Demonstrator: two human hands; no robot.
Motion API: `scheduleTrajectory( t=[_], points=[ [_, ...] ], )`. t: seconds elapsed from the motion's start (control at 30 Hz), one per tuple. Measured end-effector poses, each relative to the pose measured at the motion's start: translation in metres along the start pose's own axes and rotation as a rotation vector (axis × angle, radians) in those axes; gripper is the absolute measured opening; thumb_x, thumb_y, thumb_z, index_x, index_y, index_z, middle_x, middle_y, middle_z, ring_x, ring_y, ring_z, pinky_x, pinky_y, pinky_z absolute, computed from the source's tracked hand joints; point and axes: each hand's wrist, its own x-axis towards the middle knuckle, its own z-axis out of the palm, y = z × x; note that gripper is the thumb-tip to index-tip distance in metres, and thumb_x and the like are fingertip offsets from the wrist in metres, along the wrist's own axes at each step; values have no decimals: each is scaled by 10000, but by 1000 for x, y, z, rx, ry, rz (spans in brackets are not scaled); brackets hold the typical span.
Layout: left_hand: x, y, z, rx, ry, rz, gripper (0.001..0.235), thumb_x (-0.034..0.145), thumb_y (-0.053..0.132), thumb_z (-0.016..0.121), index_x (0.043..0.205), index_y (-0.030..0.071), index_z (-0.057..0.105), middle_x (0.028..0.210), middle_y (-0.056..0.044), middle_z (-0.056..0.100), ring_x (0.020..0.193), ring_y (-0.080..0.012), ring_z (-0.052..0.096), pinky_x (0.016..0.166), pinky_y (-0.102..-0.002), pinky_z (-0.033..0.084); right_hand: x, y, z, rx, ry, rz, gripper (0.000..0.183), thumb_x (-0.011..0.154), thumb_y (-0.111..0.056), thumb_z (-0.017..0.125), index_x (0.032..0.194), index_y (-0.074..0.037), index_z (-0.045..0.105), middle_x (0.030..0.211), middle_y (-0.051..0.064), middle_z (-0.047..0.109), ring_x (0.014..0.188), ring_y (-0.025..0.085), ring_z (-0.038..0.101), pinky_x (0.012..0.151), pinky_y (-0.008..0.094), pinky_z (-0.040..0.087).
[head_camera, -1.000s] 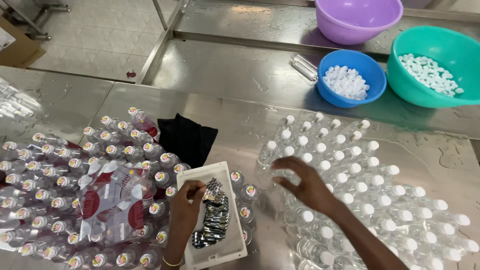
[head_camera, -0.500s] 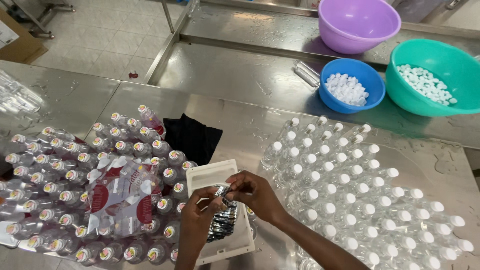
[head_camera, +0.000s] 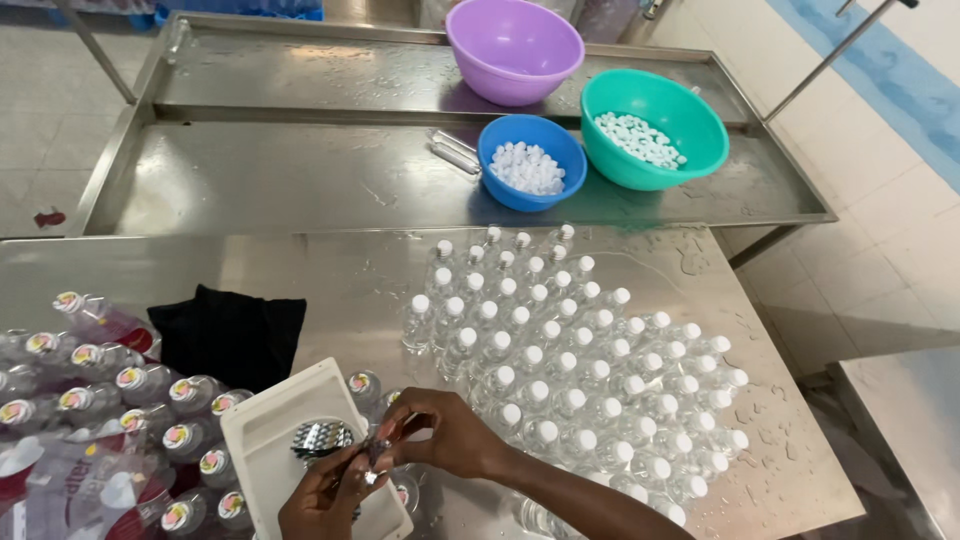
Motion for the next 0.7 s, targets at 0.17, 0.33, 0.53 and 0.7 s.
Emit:
scheduleTrajectory(
  t=[0.17,0.33,0.53,0.7],
  points=[
    [0,-8,11,-41,33,19,273,873,-110,800,1121,-220,771,1023,-381,795,882,-458,783,825,-587,727,-9,1,-16,-53,59,136,231,841,-147,939,1017,-129,791,946,23,804,893,144,782,883,293,670],
    [2,-18,13,-7,-11,99,237,857,-126,805,1070,-231,792,996,-359,822,843,-444,812,775,-547,747,-7,20,-59,-10,118,205,148,917,-60,871,1056,-66,821,997,93,853,923,206,840,865,340,722],
    [34,-53,-14,-25,-87,-134,277,924,-142,736,1174,-257,767,1175,-350,799,1084,-451,772,969,-592,691,32,34,-162,-300,426,171,219,1029,-35,721,1216,-126,790,1050,82,911,970,196,905,856,329,766],
    [102,-149,-76,-317,-404,-130,556,834,-213,677,1389,-216,666,1453,-419,675,1380,-546,641,1102,-722,592,74,67,-257,-605,629,-52,325,1049,-97,613,1357,-98,714,1004,109,868,924,240,849,863,417,708]
  ],
)
